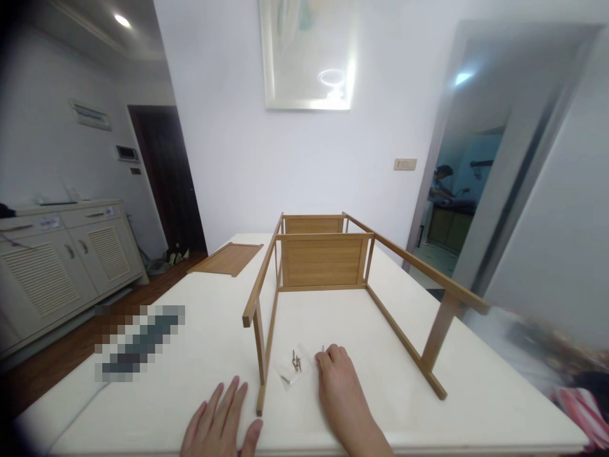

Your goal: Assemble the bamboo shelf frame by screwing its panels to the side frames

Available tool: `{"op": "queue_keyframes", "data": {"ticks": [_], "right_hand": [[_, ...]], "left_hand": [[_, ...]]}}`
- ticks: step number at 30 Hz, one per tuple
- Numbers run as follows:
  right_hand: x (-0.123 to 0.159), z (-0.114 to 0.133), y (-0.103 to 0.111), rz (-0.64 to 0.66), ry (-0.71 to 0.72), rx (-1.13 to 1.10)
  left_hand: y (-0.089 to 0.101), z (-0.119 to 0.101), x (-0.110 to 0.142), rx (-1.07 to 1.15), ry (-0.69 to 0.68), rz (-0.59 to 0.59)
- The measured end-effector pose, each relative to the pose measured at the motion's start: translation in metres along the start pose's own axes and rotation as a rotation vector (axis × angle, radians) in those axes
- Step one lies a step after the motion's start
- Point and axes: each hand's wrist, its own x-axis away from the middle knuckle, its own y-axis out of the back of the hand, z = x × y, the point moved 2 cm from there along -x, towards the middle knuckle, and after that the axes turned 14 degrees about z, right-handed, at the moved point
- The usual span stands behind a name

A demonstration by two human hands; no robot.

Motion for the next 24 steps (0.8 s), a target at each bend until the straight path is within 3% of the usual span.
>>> {"op": "queue_keyframes", "data": {"ticks": [4, 6, 11, 13, 19, 22, 24], "right_hand": [[-0.002, -0.003, -0.004, 0.004, 0.009, 0.022], [-0.002, -0.004, -0.007, 0.002, 0.010, 0.024], [-0.002, -0.008, -0.011, -0.009, 0.018, 0.031], [-0.002, -0.008, -0.011, -0.018, 0.021, 0.040], [-0.002, -0.008, -0.012, -0.023, 0.032, 0.044], [-0.003, -0.010, -0.012, -0.022, 0.031, 0.034], [-0.003, -0.009, -0.011, -0.017, 0.021, 0.027]], "left_hand": [[0.022, 0.034, -0.016, -0.064, 0.034, 0.185], [0.038, 0.046, -0.034, -0.125, 0.173, 0.299], [0.068, 0.069, -0.086, -0.326, 0.511, 0.444], [0.070, 0.082, -0.101, -0.363, 0.603, 0.483], [0.059, 0.117, -0.118, -0.273, 0.695, 0.593], [0.058, 0.121, -0.118, -0.214, 0.706, 0.630], [0.061, 0.117, -0.117, -0.231, 0.690, 0.596]]}}
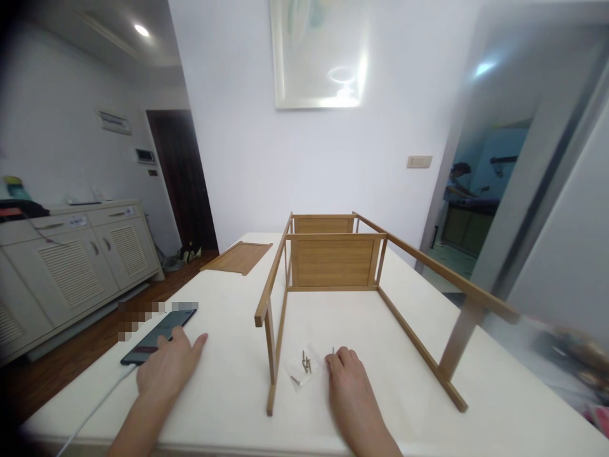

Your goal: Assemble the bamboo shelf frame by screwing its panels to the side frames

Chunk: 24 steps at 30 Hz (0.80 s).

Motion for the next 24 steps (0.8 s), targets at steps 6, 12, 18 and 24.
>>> {"op": "queue_keyframes", "data": {"ticks": [6, 12, 18, 24], "right_hand": [[0.001, 0.004, 0.005, 0.003, -0.011, -0.029], [0.002, -0.002, 0.000, -0.034, -0.025, 0.022], [0.000, -0.010, -0.011, -0.023, -0.044, 0.203], [0.001, -0.027, -0.016, -0.075, -0.058, 0.313]], "left_hand": [[0.005, -0.024, 0.024, -0.003, -0.190, -0.104], [0.002, -0.058, 0.045, 0.537, -0.632, 0.151], [-0.006, -0.089, 0.070, 1.062, -0.893, 0.659], [0.001, -0.095, 0.072, 1.164, -1.099, 0.856]]}}
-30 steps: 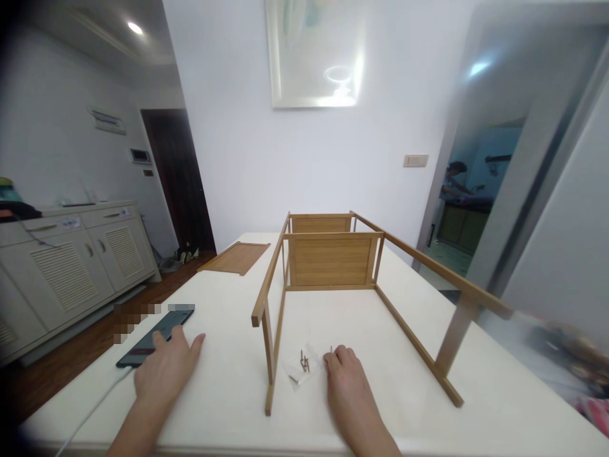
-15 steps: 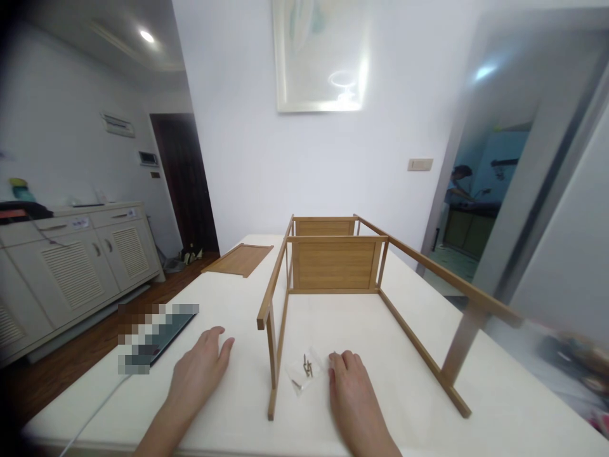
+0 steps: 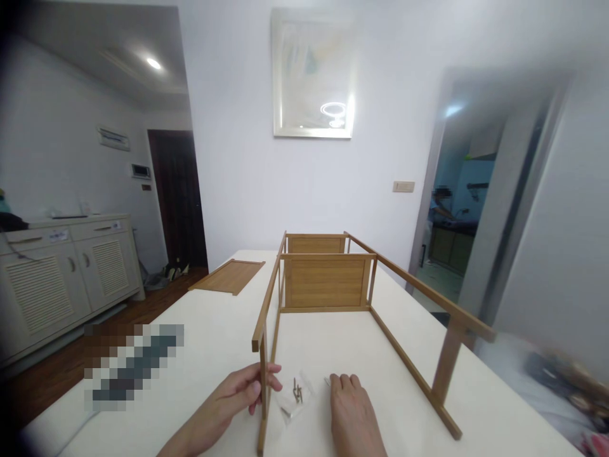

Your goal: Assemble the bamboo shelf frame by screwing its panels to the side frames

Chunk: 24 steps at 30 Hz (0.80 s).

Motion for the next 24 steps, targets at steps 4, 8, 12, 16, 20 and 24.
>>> {"op": "queue_keyframes", "data": {"ticks": [4, 8, 12, 16, 20, 24], "right_hand": [[-0.002, 0.001, 0.012, 0.022, 0.018, 0.033], [-0.003, 0.005, 0.025, 0.051, 0.008, 0.002], [0.001, 0.003, 0.026, 0.029, 0.015, -0.087], [0.005, -0.005, 0.026, -0.085, 0.022, -0.251], [0.009, -0.017, 0.042, -0.253, 0.036, -0.449], [0.024, -0.033, 0.074, -0.319, -0.119, -0.685]], "left_hand": [[0.001, -0.002, -0.001, -0.047, -0.032, -0.029], [-0.004, 0.001, -0.006, 0.030, -0.023, -0.043], [-0.011, -0.004, -0.013, 0.067, -0.032, -0.040], [-0.027, -0.017, -0.025, 0.089, -0.043, 0.008], [-0.054, -0.028, -0.045, 0.101, -0.048, 0.039], [-0.087, -0.032, -0.069, 0.108, -0.035, 0.080]]}}
